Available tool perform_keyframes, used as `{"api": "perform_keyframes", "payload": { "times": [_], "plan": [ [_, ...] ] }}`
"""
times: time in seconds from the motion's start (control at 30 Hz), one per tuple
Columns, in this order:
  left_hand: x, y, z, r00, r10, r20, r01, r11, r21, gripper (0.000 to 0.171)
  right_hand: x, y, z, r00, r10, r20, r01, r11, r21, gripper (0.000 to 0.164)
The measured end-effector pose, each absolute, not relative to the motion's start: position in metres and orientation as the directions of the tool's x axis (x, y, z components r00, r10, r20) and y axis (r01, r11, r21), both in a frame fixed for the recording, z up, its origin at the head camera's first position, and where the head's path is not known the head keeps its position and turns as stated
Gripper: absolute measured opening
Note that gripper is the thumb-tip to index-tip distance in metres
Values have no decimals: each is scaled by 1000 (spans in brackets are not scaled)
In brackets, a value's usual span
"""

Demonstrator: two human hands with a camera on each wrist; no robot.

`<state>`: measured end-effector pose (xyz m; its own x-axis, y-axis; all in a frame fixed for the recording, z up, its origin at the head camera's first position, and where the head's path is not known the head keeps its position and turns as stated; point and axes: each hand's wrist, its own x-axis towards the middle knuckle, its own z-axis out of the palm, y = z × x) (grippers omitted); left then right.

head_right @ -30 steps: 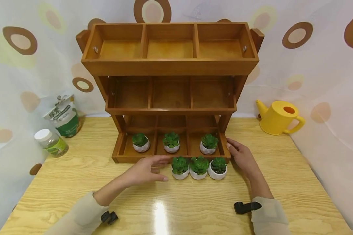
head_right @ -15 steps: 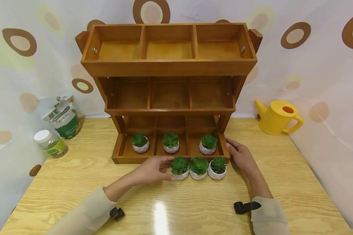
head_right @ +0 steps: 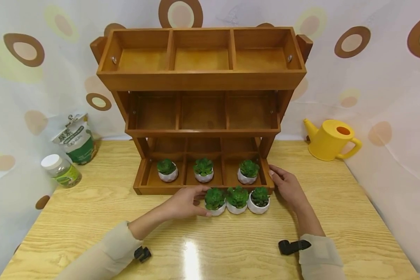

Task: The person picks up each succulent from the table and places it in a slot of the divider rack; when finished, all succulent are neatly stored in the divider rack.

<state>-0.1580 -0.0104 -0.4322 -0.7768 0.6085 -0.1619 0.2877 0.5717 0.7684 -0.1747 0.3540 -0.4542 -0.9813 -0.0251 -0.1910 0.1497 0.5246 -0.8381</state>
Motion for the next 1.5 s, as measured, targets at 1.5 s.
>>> {"api": "perform_keyframes", "payload": {
  "times": [1.5],
  "plan": [
    [-161, -20, -429, -798, 594, -106, 253, 489, 835, 67, -175, 354, -455, -979, -24, -204, 160, 532, -831, 72]
  ]
}}
